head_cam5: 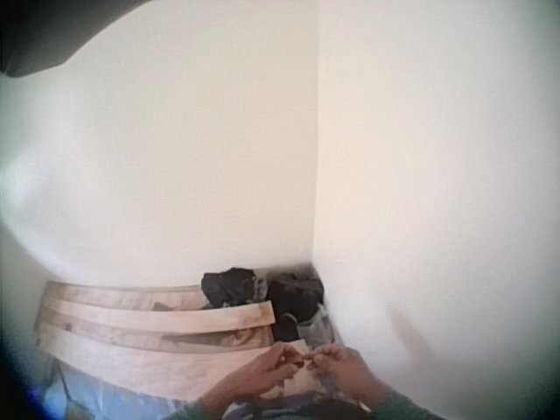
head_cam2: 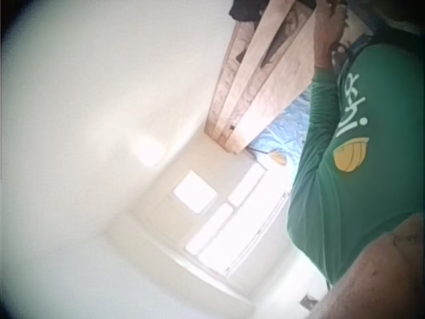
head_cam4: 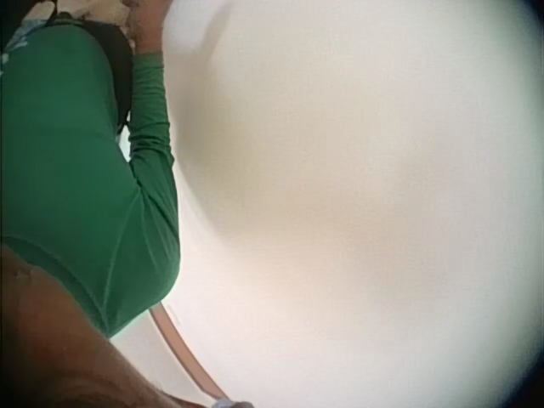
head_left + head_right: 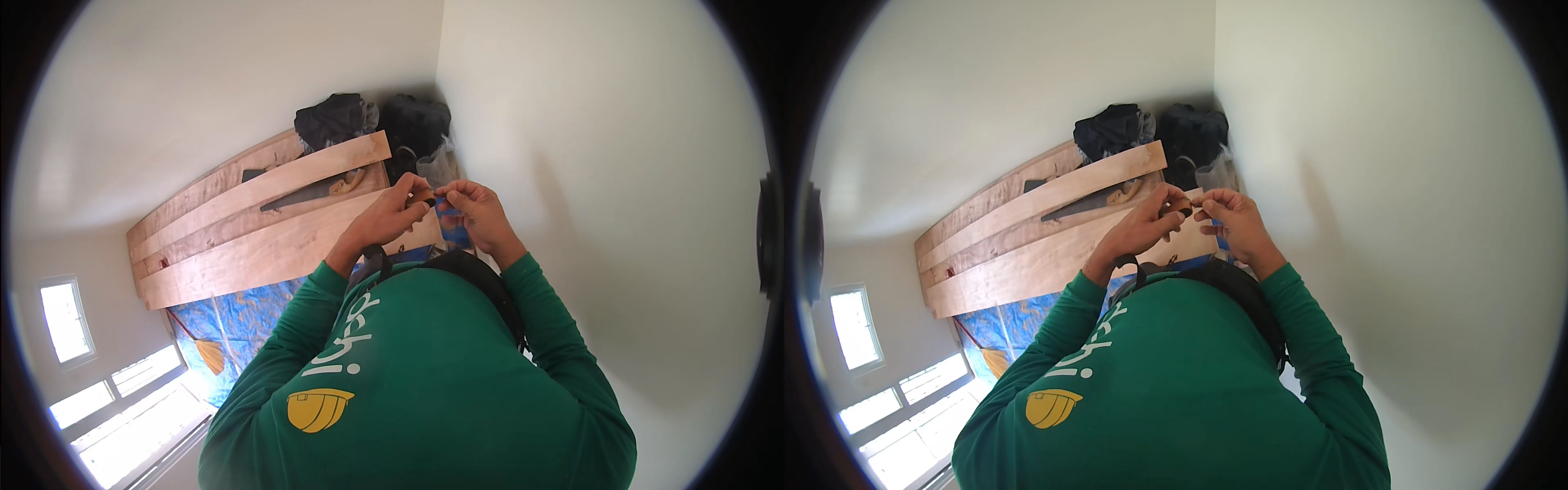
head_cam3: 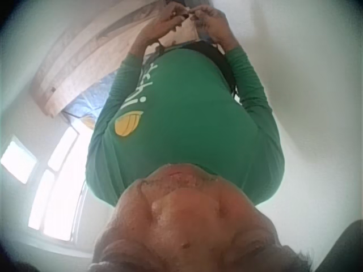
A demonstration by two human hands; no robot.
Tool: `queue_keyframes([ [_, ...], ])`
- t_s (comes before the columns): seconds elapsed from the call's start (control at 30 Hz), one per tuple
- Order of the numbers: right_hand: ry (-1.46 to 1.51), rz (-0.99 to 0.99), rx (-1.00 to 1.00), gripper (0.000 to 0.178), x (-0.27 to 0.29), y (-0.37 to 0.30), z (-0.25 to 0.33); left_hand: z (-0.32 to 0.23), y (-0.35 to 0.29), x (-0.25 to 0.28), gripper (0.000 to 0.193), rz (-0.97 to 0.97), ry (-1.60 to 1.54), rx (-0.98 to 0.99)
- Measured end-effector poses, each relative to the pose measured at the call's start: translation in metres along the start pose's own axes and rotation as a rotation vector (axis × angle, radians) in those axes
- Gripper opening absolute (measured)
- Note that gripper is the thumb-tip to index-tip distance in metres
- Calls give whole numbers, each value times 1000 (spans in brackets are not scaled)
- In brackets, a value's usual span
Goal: The person installs wooden planks on a wall using a cordless drill. They position the planks, drill screws to secure them, and use a hand saw to cut a plank to fit.
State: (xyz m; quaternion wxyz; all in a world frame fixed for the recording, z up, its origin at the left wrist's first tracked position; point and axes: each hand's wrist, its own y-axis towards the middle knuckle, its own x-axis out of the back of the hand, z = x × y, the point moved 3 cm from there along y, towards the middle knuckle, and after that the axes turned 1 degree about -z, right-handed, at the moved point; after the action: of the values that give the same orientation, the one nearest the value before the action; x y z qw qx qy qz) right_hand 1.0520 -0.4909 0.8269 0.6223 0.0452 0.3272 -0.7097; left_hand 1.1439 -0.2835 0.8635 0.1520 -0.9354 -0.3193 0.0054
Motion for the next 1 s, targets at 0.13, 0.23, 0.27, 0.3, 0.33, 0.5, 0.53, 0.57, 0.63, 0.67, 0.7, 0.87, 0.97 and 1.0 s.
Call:
queue_keyframes([
  [0.13,1,93,-114,15,7,-5,5,-13,-2,-7,36,-51,268,-199],
  [0.23,-73,155,-147,13,9,-8,11,-16,-4,-11,35,-57,365,-243],
  [0.27,-122,164,-148,13,9,-8,13,-17,-5,-12,35,-55,388,-255],
  [0.3,-178,138,-150,12,10,-8,14,-18,-6,-12,35,-60,408,-270],
  [0.33,-209,166,-135,12,9,-8,16,-20,-7,-13,35,-53,408,-257],
  [0.5,-302,130,-24,13,4,-6,23,-25,-11,-13,35,-33,309,-215],
  [0.53,-312,99,-31,13,4,-5,23,-26,-11,-13,35,-2,289,-196],
  [0.57,-310,86,-20,13,3,-4,23,-26,-11,-14,36,27,268,-152],
  [0.63,-292,62,8,14,2,-3,23,-24,-10,-13,37,75,136,-49],
  [0.67,-277,50,26,14,1,-2,24,-23,-10,-13,37,93,26,10],
  [0.7,-265,44,43,15,1,-1,24,-22,-8,-13,37,119,-89,72],
  [0.87,-7,17,100,18,0,4,23,-20,-2,-17,34,209,-477,174],
  [0.97,138,-9,106,19,1,7,21,-18,1,-22,34,207,-399,162],
  [1.0,165,-34,89,19,1,8,19,-17,2,-24,35,198,-322,161],
])
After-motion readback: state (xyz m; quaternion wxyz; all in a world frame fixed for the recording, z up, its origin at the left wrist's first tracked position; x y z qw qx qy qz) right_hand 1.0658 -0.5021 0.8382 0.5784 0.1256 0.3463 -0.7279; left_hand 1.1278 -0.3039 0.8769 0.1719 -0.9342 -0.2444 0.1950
